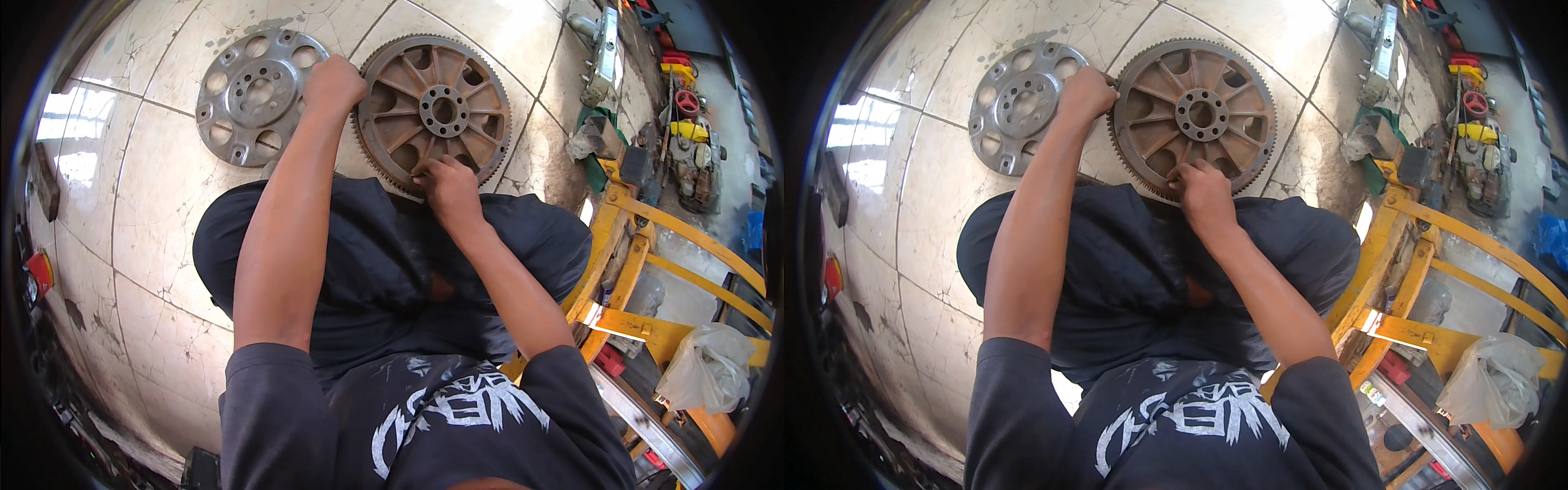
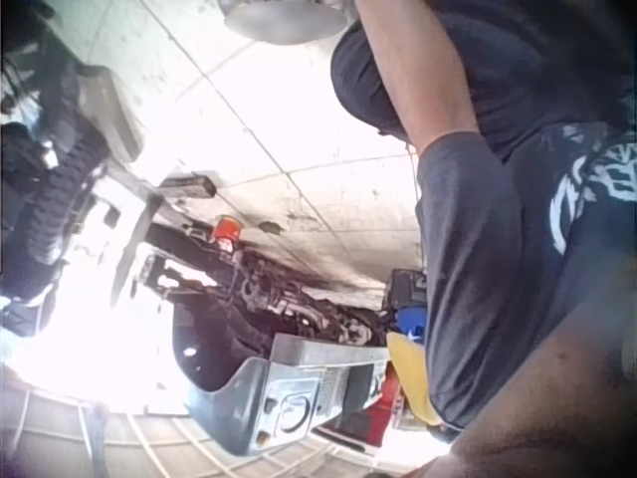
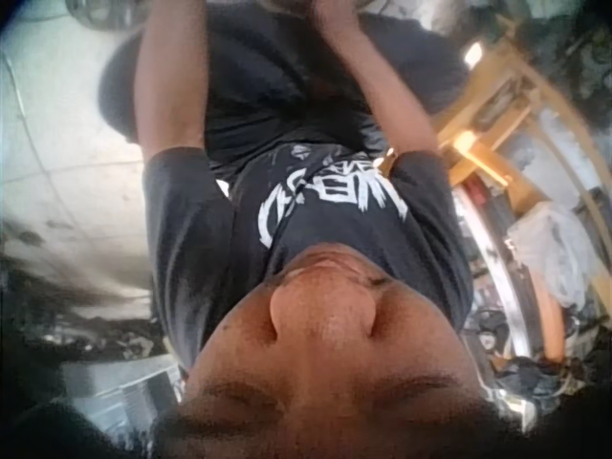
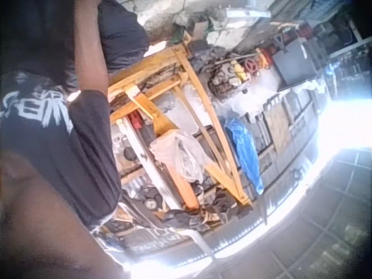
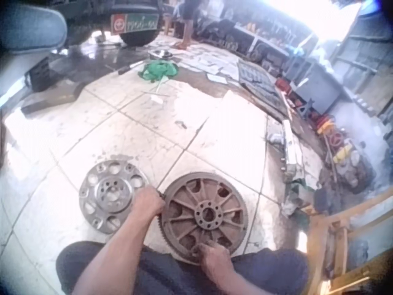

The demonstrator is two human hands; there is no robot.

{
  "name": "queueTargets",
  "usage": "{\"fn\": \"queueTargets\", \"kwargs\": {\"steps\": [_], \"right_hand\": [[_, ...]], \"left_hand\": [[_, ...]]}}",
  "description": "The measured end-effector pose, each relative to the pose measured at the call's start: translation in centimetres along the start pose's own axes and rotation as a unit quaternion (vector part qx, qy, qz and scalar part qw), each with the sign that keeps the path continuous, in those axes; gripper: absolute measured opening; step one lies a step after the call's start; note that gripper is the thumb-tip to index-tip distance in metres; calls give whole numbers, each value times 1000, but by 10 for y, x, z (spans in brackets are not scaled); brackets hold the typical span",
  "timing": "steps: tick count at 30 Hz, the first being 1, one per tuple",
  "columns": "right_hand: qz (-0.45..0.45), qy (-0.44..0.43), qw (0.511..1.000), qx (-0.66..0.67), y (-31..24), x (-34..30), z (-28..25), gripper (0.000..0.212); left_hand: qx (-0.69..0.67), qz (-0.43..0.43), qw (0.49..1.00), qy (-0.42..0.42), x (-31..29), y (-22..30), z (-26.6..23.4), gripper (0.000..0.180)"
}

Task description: The person scrubs a large metal flywheel with a wire brush while sitting on the floor. They rotate the flywheel to access different areas and continue scrubbing the teeth and surface.

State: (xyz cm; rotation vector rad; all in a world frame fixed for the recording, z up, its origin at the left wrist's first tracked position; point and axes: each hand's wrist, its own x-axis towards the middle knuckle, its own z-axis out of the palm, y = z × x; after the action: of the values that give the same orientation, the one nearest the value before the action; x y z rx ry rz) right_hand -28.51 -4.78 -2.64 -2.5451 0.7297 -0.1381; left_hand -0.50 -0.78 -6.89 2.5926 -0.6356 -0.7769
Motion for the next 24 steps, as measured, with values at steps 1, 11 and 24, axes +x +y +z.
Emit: {"fn": "queueTargets", "kwargs": {"steps": [1,11,24], "right_hand": [[3,3,1000,8,-4,1,0,16],[-3,-7,998,61,1,-3,5,18],[4,23,998,57,-14,0,11,14]], "left_hand": [[-5,4,1000,-2,-1,2,-1,37],[-18,25,999,-27,-7,1,-7,32],[-15,1,999,-34,-15,8,-13,31]]}}
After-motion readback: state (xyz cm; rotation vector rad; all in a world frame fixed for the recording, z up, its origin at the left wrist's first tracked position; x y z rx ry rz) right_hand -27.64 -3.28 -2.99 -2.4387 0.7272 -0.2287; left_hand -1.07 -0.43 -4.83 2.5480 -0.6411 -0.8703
